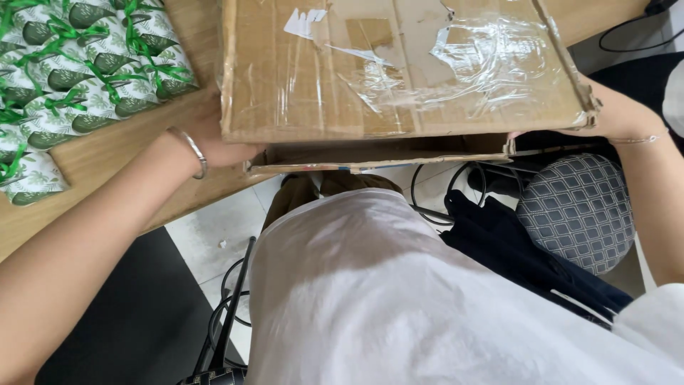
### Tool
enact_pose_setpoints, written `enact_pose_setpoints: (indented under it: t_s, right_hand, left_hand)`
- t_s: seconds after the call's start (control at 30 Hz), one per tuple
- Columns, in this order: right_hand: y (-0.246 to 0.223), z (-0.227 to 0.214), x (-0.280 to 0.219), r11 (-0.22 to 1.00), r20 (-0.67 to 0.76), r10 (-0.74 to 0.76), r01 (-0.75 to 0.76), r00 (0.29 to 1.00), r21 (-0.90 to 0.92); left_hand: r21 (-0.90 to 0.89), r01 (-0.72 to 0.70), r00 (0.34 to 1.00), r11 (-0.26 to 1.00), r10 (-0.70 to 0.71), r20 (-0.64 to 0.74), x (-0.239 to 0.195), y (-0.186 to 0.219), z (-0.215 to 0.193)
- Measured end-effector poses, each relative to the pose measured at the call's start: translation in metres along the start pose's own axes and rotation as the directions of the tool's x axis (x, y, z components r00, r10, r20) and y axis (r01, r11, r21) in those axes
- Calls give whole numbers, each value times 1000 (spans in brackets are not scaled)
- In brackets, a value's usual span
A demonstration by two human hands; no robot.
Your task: Unpacking small green-wrapped items from a cardboard box and arranging them on a workbench.
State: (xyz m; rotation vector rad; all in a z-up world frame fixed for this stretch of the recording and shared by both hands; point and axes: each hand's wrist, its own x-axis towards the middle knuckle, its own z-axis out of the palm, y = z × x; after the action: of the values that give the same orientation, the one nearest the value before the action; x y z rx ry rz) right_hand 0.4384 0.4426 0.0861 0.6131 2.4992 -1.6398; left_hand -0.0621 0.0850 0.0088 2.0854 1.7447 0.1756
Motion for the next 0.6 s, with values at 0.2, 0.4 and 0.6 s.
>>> enact_pose_setpoints:
  t_s: [0.2,0.4,0.6]
  right_hand:
    - [105,2,-29,974,-68,1,-16,998,-228]
    - [79,-8,-9,987,46,148,-150,988,51]
    - [11,44,76,529,6,677,-492,736,692]
  left_hand:
    - [-554,162,987,817,-137,87,-28,47,-104]
    - [-231,435,775,870,-492,-397,-64,170,-170]
    - [6,-127,821,992,109,-561,71,234,-100]
